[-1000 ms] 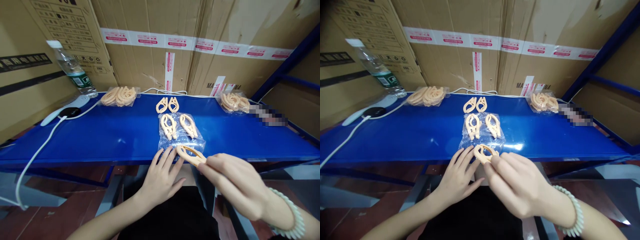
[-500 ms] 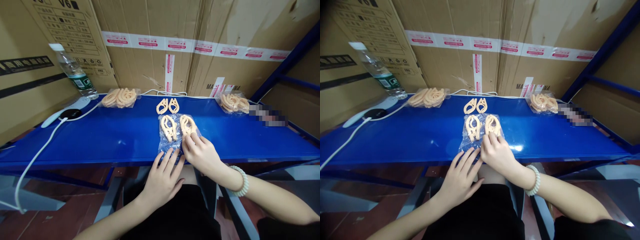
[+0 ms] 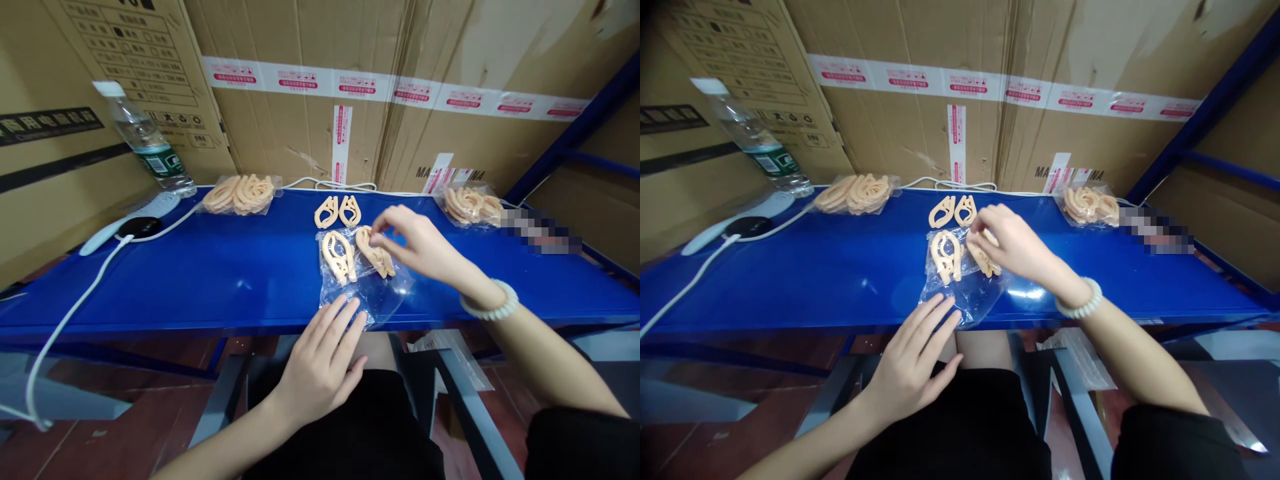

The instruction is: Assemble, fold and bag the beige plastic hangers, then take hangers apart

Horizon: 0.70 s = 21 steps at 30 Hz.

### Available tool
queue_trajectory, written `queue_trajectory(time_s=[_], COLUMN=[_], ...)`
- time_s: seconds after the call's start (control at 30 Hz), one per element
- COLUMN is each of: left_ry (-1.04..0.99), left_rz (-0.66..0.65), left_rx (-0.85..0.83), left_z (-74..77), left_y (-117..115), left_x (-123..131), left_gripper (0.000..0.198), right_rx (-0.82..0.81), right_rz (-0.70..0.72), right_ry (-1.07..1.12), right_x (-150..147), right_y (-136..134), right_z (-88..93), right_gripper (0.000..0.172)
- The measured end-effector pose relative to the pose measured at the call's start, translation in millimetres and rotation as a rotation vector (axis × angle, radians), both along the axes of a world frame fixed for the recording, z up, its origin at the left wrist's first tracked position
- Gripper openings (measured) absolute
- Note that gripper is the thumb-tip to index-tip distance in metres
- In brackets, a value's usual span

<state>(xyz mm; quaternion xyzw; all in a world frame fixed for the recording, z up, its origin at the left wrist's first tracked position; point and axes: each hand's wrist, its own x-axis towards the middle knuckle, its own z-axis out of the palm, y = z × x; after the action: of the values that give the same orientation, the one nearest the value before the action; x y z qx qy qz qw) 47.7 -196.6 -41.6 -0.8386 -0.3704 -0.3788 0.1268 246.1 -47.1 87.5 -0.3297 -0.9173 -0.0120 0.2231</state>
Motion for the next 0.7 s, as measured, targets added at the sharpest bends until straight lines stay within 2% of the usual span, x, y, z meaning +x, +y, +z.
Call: queue_trajectory(time_s=[0.03,0.1,0.17,0.2,0.27,0.33,0.4,0.5,0.57,0.7], left_ry=[-0.022,-0.047,-0.049,-0.045,-0.029,-0.006,0.013,0.016,0.008,0.005], left_rz=[-0.004,-0.004,-0.003,-0.003,-0.008,-0.016,-0.023,-0.028,-0.029,-0.026], left_rx=[0.027,0.067,0.080,0.082,0.085,0.084,0.084,0.092,0.092,0.073], left_z=[0.5,0.0,-1.4,-2.1,-3.3,-4.1,-4.9,-7.4,-10.0,-15.3], left_y=[1,3,6,7,10,11,13,14,15,14], left_x=[-1,-4,-7,-8,-11,-14,-16,-18,-18,-18], left_gripper=[0.050,0.045,0.042,0.041,0.041,0.041,0.040,0.039,0.039,0.043], right_rx=[0.056,0.106,0.050,0.010,-0.087,-0.117,-0.117,-0.129,-0.133,-0.119], right_rz=[-0.002,-0.042,-0.042,-0.047,-0.094,-0.128,-0.152,-0.168,-0.157,-0.102], right_ry=[-0.005,-0.135,-0.303,-0.373,-0.478,-0.502,-0.497,-0.489,-0.468,-0.387], right_x=[-2,-10,-20,-24,-32,-33,-28,-10,5,31], right_y=[20,63,105,123,151,167,175,173,166,142], right_z=[0.2,-6.1,-18.0,-24.1,-33.0,-35.3,-31.6,-22.0,-17.8,-20.1], right_gripper=[0.017,0.039,0.065,0.074,0.085,0.086,0.078,0.057,0.045,0.038])
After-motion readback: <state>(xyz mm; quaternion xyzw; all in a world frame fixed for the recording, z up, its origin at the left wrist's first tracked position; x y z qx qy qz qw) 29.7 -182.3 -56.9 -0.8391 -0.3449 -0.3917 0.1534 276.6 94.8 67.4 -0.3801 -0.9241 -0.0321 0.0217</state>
